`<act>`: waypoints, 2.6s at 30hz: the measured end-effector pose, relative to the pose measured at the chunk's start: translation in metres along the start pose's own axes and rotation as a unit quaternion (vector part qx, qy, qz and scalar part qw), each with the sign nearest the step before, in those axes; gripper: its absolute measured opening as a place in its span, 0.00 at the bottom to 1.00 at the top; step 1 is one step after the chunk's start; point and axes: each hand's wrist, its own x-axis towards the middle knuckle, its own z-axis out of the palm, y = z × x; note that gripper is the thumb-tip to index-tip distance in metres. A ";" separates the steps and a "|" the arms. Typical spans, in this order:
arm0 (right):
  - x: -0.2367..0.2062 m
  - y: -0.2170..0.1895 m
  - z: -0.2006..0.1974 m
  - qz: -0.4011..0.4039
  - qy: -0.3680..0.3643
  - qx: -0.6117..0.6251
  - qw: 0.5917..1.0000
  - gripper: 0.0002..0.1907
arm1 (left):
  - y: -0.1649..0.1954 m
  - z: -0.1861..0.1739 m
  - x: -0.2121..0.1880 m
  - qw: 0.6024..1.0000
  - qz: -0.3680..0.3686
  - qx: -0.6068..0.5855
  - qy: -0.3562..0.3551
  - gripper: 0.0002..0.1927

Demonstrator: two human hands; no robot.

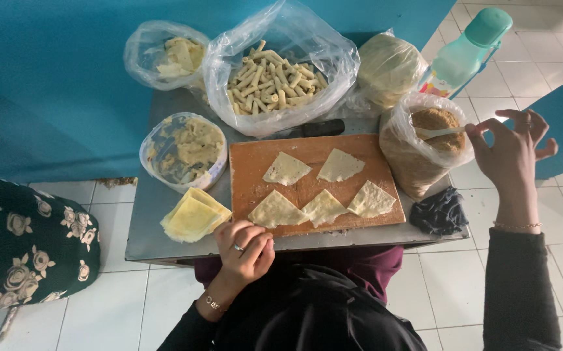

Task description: The person cuts thin pastry sheets into triangular pieces with a knife on a cutting board, then folds and arranges the triangles. They spoon a brown filling from a plastic bag onto the pastry pieces and fold them into filled parcels, working one piece at a time.

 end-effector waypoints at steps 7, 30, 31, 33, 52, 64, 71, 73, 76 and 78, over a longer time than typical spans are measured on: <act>0.017 -0.007 0.002 -0.045 -0.010 0.051 0.998 0.13 | -0.001 0.004 -0.003 1.000 -0.013 0.004 0.005 0.06; 0.039 -0.024 0.002 0.017 -0.050 0.102 0.993 0.05 | -0.003 0.009 -0.008 1.000 -0.013 0.005 0.021 0.05; 0.035 -0.016 -0.002 0.027 -0.035 0.096 0.994 0.05 | -0.003 0.009 -0.008 1.000 -0.014 0.005 0.021 0.05; 0.027 -0.001 -0.014 0.038 -0.011 0.094 0.995 0.07 | -0.002 0.010 -0.007 1.000 -0.018 0.000 0.020 0.04; -0.075 -0.131 0.023 -0.057 -0.175 0.365 0.913 0.09 | 0.025 0.045 0.024 0.990 -0.088 -0.043 -0.100 0.13; -0.077 -0.136 0.030 -0.078 -0.184 0.367 0.909 0.09 | 0.043 0.057 0.037 0.975 -0.111 0.051 -0.186 0.19; -0.076 -0.130 0.029 -0.111 -0.165 0.357 0.913 0.08 | 0.047 0.058 0.037 0.969 -0.126 0.047 -0.207 0.21; -0.075 -0.128 0.027 -0.113 -0.164 0.361 0.911 0.08 | 0.047 0.058 0.036 0.969 -0.123 0.036 -0.211 0.22; -0.073 -0.125 0.025 -0.119 -0.163 0.357 0.912 0.09 | 0.048 0.059 0.035 0.971 -0.110 0.042 -0.208 0.21; -0.072 -0.124 0.025 -0.129 -0.157 0.350 0.914 0.08 | 0.048 0.060 0.033 0.970 -0.115 0.034 -0.209 0.20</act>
